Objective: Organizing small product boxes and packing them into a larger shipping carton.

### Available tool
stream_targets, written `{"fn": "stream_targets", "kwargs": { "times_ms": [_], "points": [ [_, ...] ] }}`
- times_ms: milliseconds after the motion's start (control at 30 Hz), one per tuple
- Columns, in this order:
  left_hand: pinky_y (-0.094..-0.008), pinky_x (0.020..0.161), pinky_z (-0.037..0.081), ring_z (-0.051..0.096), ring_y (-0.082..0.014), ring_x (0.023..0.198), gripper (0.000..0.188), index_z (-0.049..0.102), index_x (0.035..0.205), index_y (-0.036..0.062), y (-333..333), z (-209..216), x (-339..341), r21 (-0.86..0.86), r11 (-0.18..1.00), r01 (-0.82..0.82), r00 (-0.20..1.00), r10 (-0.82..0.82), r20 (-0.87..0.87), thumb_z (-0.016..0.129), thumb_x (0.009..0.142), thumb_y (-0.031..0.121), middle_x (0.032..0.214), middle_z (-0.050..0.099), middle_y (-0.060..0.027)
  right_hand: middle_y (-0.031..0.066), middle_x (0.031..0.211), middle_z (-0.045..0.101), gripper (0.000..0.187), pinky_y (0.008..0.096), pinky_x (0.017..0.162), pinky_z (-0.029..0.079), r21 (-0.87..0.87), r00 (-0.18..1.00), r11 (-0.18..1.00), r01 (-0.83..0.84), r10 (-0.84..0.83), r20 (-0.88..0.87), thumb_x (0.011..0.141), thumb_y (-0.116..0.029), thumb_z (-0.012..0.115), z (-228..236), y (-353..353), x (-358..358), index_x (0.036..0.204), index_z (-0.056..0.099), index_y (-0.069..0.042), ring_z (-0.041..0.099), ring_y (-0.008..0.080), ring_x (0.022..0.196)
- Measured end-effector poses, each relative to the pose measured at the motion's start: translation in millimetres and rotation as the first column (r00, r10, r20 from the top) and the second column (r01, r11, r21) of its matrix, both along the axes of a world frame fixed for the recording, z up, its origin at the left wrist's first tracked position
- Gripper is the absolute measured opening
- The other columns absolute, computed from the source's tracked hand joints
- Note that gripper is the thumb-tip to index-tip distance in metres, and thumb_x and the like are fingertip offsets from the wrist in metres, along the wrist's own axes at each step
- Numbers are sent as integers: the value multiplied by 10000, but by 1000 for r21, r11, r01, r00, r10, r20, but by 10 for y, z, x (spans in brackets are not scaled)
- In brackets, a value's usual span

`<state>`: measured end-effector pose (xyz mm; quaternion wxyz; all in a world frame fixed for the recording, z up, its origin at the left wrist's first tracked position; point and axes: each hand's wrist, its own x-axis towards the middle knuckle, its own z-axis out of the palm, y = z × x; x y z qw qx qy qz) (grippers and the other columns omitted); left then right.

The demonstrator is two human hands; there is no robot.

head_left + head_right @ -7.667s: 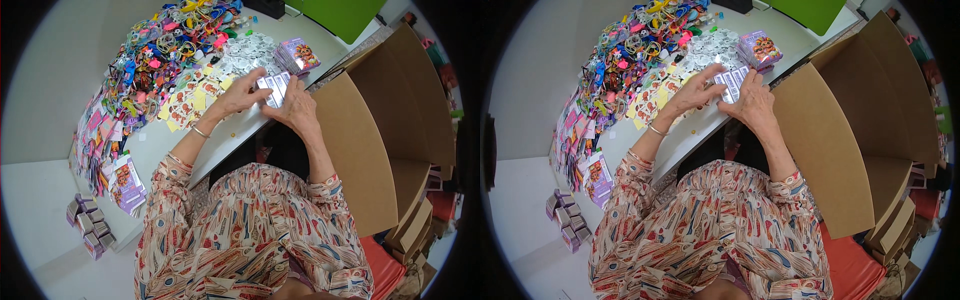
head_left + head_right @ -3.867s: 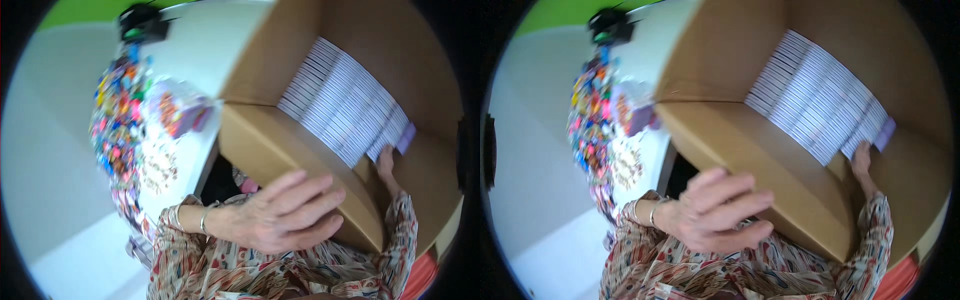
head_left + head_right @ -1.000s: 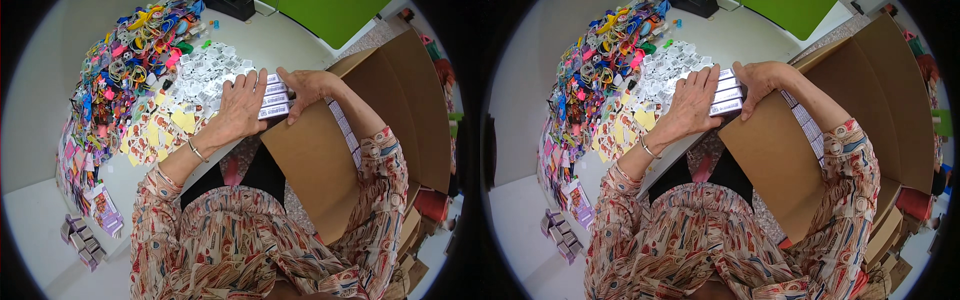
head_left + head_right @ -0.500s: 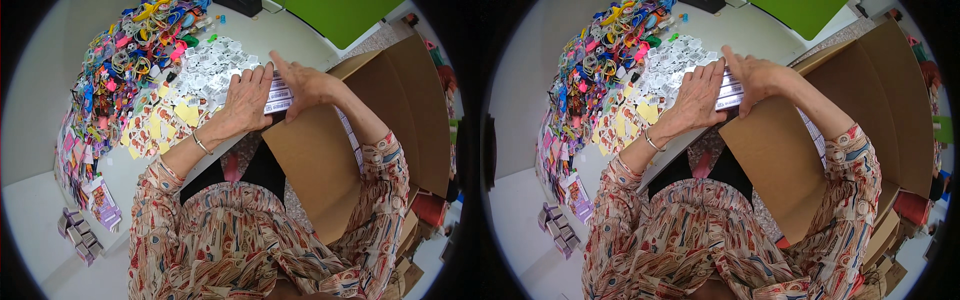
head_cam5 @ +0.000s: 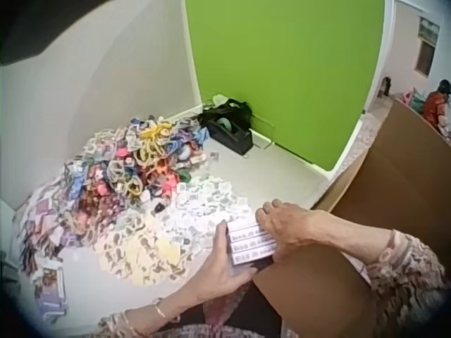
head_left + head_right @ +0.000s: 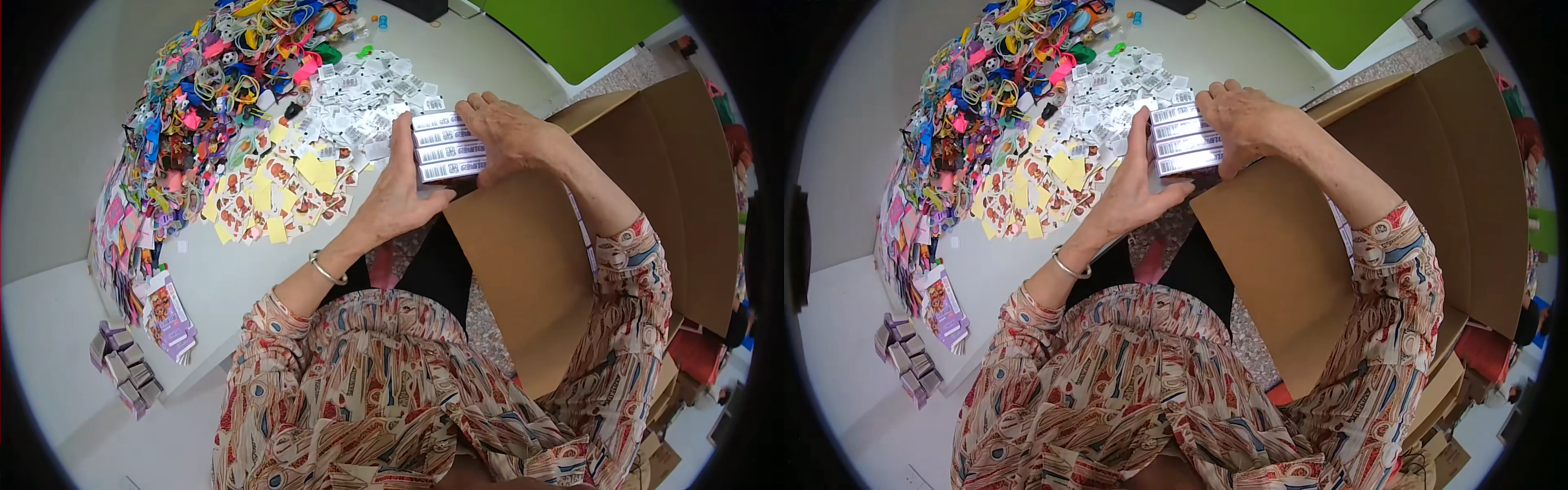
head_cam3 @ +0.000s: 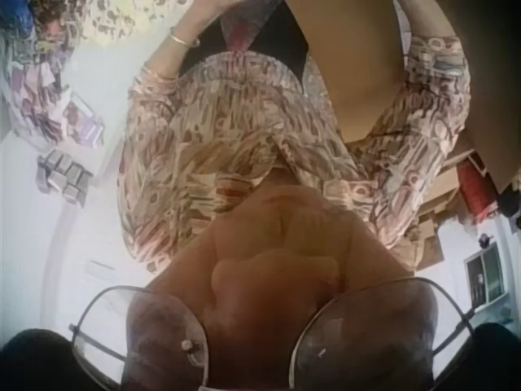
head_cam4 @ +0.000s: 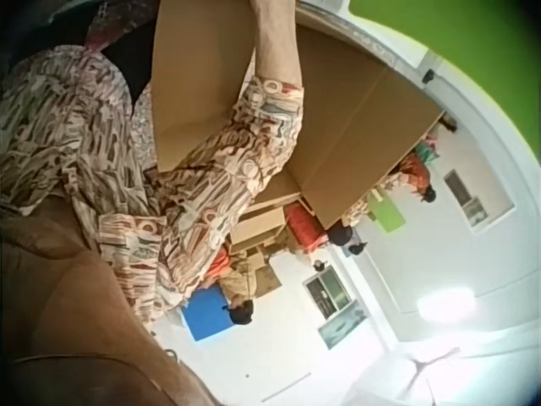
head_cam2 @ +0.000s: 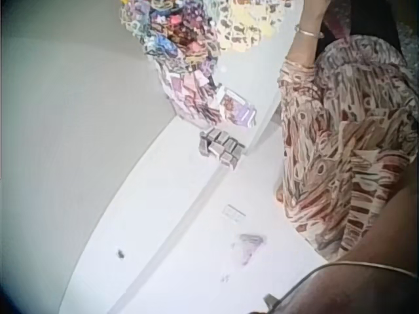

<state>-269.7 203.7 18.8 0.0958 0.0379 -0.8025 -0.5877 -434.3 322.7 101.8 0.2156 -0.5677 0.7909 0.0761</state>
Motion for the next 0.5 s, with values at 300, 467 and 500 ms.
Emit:
{"fn": "stream_targets", "kwargs": {
  "times_ms": [300,467,500],
  "points": [
    [-382,1145,247,310,-260,1370,690,255,1399,-58,-108,66,-12,583,805,-108,993,118,21,649,834,-17,1415,364,-196,189,1110,511,758,408,910,448,-11,1000,1000,-8,8,-24,535,-230,786,-55,21,-13,1152,432,33,488,341,1080],
    [-311,1029,419,506,-210,1200,525,380,1300,-96,-31,28,-43,651,740,-168,978,208,16,639,851,-10,1265,511,-185,199,1099,491,749,397,911,448,-17,999,1000,22,-21,45,550,-196,780,-71,37,-9,1156,407,38,504,352,1080],
    [-311,1029,419,506,-210,1200,525,380,1300,-96,-41,12,-49,653,739,-167,978,208,15,639,851,-10,1265,511,-185,202,1090,485,744,390,909,450,9,997,999,36,-36,65,554,-184,776,-58,36,-6,1154,398,41,510,356,1076]
  ]
}}
